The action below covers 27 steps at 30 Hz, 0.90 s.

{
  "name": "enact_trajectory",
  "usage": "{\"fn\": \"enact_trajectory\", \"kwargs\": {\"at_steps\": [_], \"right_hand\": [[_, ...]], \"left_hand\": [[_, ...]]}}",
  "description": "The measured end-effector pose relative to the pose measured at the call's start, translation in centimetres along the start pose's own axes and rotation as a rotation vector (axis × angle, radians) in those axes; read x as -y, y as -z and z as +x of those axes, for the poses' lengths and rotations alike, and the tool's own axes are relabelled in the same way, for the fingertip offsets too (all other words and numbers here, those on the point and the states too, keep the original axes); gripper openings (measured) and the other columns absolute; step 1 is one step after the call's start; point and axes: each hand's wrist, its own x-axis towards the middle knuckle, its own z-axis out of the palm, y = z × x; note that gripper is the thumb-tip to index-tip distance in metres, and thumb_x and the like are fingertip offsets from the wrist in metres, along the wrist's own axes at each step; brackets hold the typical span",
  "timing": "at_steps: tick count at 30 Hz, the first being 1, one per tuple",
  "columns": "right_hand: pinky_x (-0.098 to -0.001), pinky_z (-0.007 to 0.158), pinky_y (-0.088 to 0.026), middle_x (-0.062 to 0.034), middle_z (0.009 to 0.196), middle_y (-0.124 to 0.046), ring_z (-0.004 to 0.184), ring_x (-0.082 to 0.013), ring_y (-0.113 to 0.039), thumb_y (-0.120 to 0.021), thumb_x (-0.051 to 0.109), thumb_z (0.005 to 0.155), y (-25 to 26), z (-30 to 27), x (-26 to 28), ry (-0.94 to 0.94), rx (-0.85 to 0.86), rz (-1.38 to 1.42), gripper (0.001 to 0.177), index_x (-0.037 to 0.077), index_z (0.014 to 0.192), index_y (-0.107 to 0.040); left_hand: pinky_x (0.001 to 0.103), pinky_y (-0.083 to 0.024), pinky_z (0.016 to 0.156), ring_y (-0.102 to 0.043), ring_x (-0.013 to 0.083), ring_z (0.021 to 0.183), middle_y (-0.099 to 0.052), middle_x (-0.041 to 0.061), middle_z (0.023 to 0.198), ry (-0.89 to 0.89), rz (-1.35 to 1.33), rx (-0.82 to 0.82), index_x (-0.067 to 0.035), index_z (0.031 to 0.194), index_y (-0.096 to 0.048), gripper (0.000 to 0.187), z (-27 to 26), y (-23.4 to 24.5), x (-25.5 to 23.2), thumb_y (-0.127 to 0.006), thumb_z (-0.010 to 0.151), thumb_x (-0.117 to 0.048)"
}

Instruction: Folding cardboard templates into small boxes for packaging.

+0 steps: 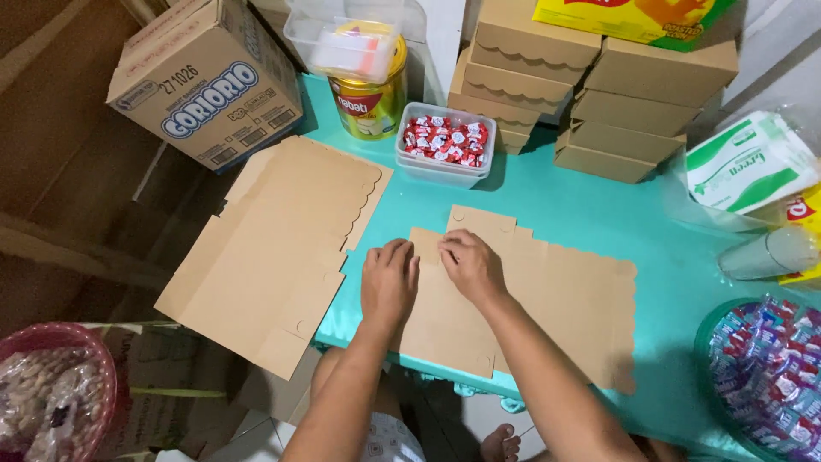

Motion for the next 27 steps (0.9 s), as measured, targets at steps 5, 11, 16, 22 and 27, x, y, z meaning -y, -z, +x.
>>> {"fn": "enact_trajectory", "kwargs": {"at_steps": [5, 11, 16, 22, 27], "right_hand": [[-0.0349, 0.080, -0.056, 0.0069, 0.099, -0.076, 0.088, -0.0200, -0.067, -0.069, 0.020, 0.092, -0.2, -0.1, 1.1, 0.290, -0.138, -0.222, 0.014, 0.022, 0.095, -0.083], [-0.0364, 0.080, -0.055, 0.0152, 0.104, -0.073, 0.094, -0.0202, -0.062, -0.068, 0.026, 0.092, -3.1, 1.9, 1.1, 0.389, -0.124, -0.301, 0.012, 0.030, 0.098, -0.078], [-0.0371, 0.080, -0.053, 0.0146, 0.107, -0.073, 0.093, -0.0215, -0.059, -0.064, 0.027, 0.096, -2.7, 2.4, 1.6, 0.390, -0.036, -0.283, 0.013, 0.027, 0.097, -0.077], [-0.0403, 0.090, -0.052, 0.0075, 0.116, -0.073, 0.110, -0.0242, -0.060, -0.056, 0.026, 0.100, -0.4, 0.4, 1.0, 0.387, 0.164, -0.329, 0.022, 0.026, 0.113, -0.074], [-0.0390, 0.091, -0.055, 0.0020, 0.112, -0.074, 0.106, -0.0244, -0.066, -0.060, 0.017, 0.098, 3.6, -2.9, -0.1, 0.190, 0.134, -0.115, 0.022, 0.020, 0.110, -0.079]], "left_hand": [[0.036, -0.053, 0.086, -0.062, 0.0219, 0.103, -0.070, 0.001, 0.120, -0.055, 0.002, -0.098, -0.013, 0.117, -0.074, 0.025, -0.1, -0.9, 0.5, -0.060, 0.101, -0.027], [0.033, -0.051, 0.078, -0.063, 0.0198, 0.096, -0.070, -0.001, 0.114, -0.114, 0.014, -0.186, -0.015, 0.107, -0.075, 0.017, -0.2, -1.2, 0.8, -0.063, 0.098, -0.024], [0.032, -0.050, 0.078, -0.062, 0.0185, 0.096, -0.070, -0.002, 0.113, -0.097, 0.028, -0.184, -0.016, 0.106, -0.075, 0.017, -0.4, -1.0, 0.6, -0.064, 0.099, -0.026], [0.031, -0.052, 0.082, -0.063, 0.0172, 0.097, -0.069, -0.004, 0.114, -0.101, 0.049, -0.161, -0.017, 0.105, -0.073, 0.015, -0.6, -1.0, 0.5, -0.064, 0.099, -0.027], [0.036, -0.053, 0.080, -0.063, 0.0235, 0.091, -0.062, 0.001, 0.103, -0.107, -0.063, -0.128, -0.016, 0.103, -0.066, 0.016, -0.7, -1.8, 1.1, -0.060, 0.101, -0.031]]}}
